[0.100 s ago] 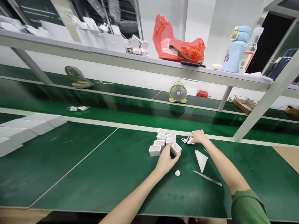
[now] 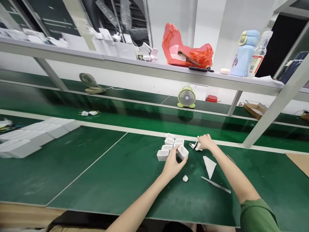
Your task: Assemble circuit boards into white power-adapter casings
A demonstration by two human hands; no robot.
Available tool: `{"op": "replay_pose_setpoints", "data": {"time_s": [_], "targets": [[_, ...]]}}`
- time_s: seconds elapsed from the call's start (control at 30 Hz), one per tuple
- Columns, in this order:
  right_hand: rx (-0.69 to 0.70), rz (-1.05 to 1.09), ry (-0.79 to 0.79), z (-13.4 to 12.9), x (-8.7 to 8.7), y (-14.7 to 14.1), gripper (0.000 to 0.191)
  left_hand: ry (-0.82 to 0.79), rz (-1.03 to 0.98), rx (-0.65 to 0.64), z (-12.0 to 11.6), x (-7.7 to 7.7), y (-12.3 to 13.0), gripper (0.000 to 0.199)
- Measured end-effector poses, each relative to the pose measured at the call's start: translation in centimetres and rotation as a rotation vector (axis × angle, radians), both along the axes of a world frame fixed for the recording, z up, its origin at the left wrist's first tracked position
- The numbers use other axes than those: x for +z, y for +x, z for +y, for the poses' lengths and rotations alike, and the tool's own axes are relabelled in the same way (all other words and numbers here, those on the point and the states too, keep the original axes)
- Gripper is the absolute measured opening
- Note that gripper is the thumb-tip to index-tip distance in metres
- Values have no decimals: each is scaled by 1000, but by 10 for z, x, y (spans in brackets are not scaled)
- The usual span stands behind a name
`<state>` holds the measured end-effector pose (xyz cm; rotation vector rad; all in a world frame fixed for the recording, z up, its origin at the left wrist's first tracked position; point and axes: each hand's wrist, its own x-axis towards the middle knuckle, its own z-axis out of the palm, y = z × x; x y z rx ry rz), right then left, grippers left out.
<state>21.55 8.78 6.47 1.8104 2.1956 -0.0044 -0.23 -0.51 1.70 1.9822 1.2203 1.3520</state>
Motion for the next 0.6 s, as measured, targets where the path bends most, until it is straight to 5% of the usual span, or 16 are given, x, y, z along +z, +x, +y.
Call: {"op": "replay_pose_setpoints", "data": {"time_s": [0.33,0.47,0.6], "targets": [[-72,549,87,-26,8,-4,33,160,-89,-199,-40,93,-11,52],[4,1000,232,-51,41,16,41,138,-137,-293,-52,120,-10,66],[176,1427,502,-100,76,42,78,223,-118,-372,-57,151,-7,59]]}}
